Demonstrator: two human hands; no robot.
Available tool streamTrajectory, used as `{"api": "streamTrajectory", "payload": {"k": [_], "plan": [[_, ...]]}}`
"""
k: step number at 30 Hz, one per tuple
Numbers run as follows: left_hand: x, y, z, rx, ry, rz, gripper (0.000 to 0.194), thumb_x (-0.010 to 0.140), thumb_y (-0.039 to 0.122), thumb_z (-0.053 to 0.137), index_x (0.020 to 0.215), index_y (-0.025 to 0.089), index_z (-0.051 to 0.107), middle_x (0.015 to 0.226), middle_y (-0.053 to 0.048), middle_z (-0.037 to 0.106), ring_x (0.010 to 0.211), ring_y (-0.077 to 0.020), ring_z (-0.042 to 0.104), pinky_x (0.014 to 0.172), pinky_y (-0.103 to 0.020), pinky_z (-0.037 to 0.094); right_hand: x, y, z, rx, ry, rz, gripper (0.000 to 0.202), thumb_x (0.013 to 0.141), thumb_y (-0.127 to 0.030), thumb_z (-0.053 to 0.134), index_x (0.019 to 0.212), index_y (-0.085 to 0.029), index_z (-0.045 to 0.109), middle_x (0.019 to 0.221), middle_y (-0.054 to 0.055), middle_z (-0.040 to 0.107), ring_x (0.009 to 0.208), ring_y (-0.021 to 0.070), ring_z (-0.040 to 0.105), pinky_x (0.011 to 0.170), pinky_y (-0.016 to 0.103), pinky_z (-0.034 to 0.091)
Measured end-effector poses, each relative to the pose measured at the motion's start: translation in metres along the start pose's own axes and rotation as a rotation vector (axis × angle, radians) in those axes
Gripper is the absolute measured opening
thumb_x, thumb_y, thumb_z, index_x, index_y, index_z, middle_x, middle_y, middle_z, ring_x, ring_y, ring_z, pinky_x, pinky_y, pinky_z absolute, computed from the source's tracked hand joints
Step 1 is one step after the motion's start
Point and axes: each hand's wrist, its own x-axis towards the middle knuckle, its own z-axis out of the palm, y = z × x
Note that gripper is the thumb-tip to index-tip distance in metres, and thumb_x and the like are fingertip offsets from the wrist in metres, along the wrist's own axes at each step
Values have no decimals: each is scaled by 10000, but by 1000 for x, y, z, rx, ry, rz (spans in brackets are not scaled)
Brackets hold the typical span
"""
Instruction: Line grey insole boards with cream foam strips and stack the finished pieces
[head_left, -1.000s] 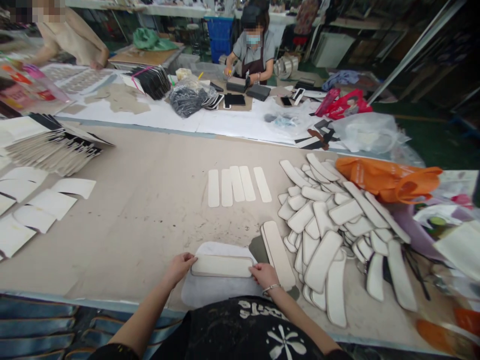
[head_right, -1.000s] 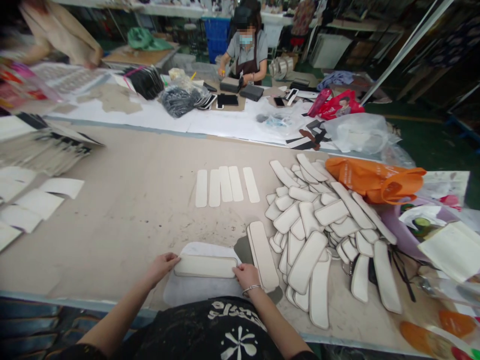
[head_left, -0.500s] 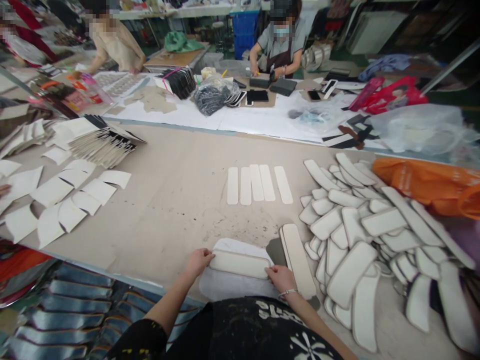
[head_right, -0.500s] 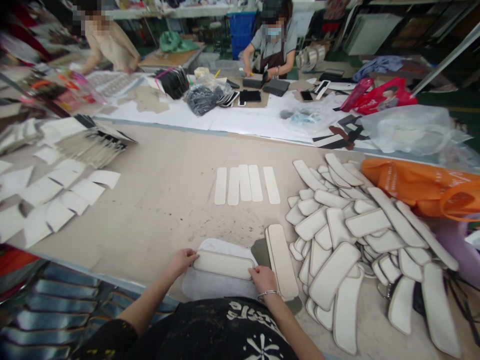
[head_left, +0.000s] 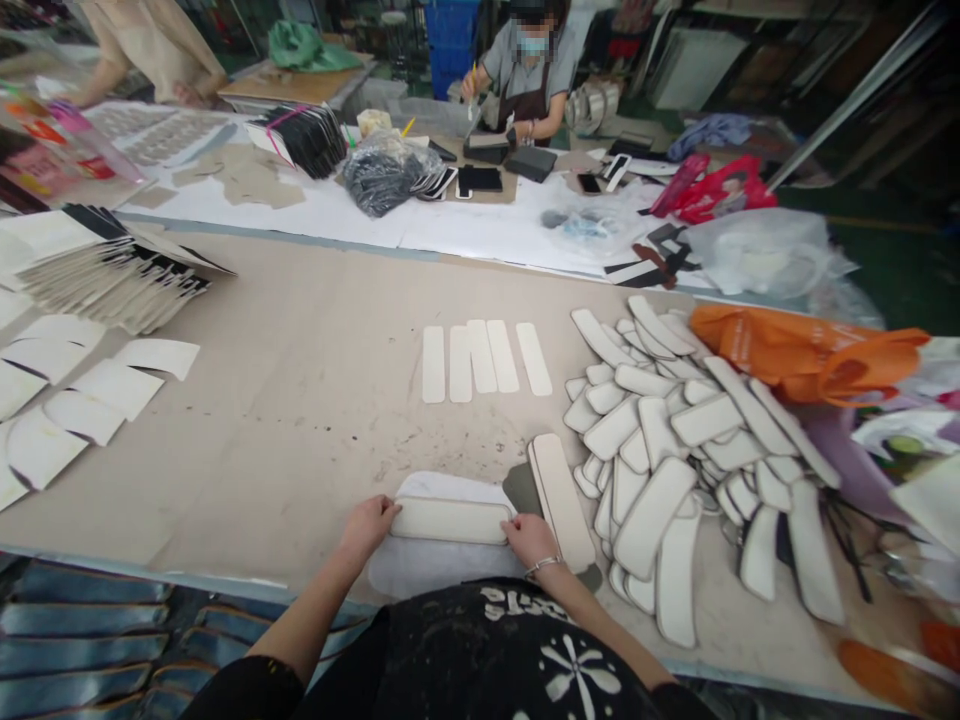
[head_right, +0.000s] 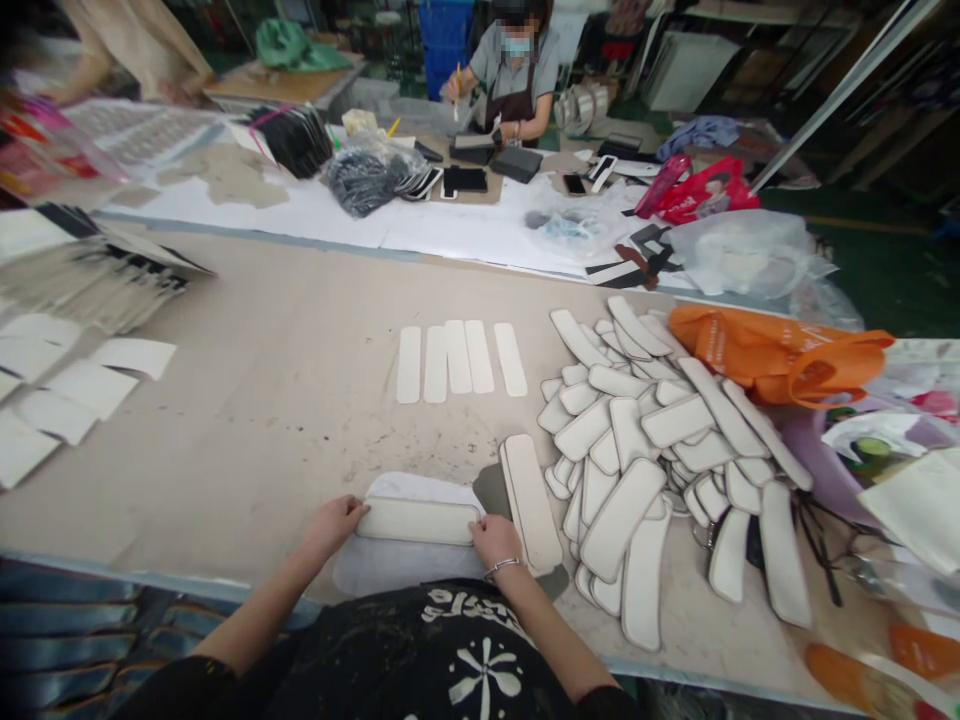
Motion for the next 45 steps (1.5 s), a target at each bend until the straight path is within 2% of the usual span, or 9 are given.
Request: {"api": "streamTrajectory", "payload": {"k": [21, 27, 30, 33, 35, 38, 40, 42, 45], "plan": [[-3, 3, 1, -63, 53, -34, 194, 794, 324, 503, 719, 163, 582, 746, -49, 653, 754, -176, 592, 663, -252, 364, 1, -7, -1, -140, -64, -21, 384, 861, -399, 384, 811, -151, 673, 879, 137, 683, 843, 219, 623, 697, 275, 400], [-6, -5, 7, -128, 176, -53, 318, 761, 364, 562, 965, 125, 509, 710, -37, 625, 704, -176, 604, 632, -259, 407, 1, -8, -4, -149, -80, -18, 383, 854, -413, 390, 805, -156, 669, 860, 127, 684, 842, 218, 623, 703, 275, 397], [-18, -9, 10, -145, 243, 4, 304, 820, 351, 481, 1017, 119, 482, 778, -58, 625, 751, -175, 611, 688, -282, 445, 0, -8, -4, -153, -79, -18, 384, 855, -418, 383, 806, -161, 663, 856, 122, 684, 838, 215, 624, 699, 275, 396], [-37, -6, 18, -137, 314, 112, 331, 861, 339, 402, 1108, 128, 470, 1061, -133, 586, 1018, -210, 559, 869, -347, 430, 0, -8, -4, -158, -71, -30, 375, 857, -418, 378, 810, -167, 652, 857, 114, 684, 840, 215, 624, 692, 275, 396], [-48, 4, 29, -88, 304, 342, 390, 872, 315, 383, 1217, 142, 429, 1256, -148, 491, 1202, -224, 435, 987, -376, 363, 0, -8, -3, -166, -69, -41, 368, 858, -417, 375, 813, -169, 643, 845, 111, 684, 829, 221, 627, 676, 280, 397], [-54, 31, 52, 75, 171, 748, 548, 865, 346, 405, 1353, 125, 294, 1430, -152, 304, 1343, -257, 211, 1069, -420, 258, 1, -6, -1, -187, -73, -58, 358, 857, -413, 375, 786, -173, 631, 806, 109, 684, 800, 230, 632, 650, 287, 394], [-50, 49, 66, 179, 82, 867, 649, 850, 442, 415, 1382, 112, 243, 1467, -151, 222, 1366, -281, 110, 1088, -455, 194, 2, -4, 0, -194, -76, -67, 356, 857, -416, 372, 772, -178, 623, 789, 104, 683, 787, 228, 633, 638, 286, 390], [-44, 57, 72, 238, 61, 865, 706, 844, 511, 390, 1394, 106, 214, 1481, -148, 174, 1371, -285, 52, 1097, -472, 138, 3, -4, 1, -191, -80, -76, 358, 859, -422, 368, 770, -182, 619, 782, 98, 682, 782, 220, 632, 636, 279, 386], [-41, 43, 69, 273, 97, 721, 713, 854, 514, 369, 1407, 106, 177, 1489, -150, 123, 1372, -286, 23, 1098, -482, 95, 3, -4, 1, -194, -84, -74, 361, 861, -431, 366, 766, -185, 613, 774, 93, 680, 778, 213, 632, 639, 274, 387]]}}
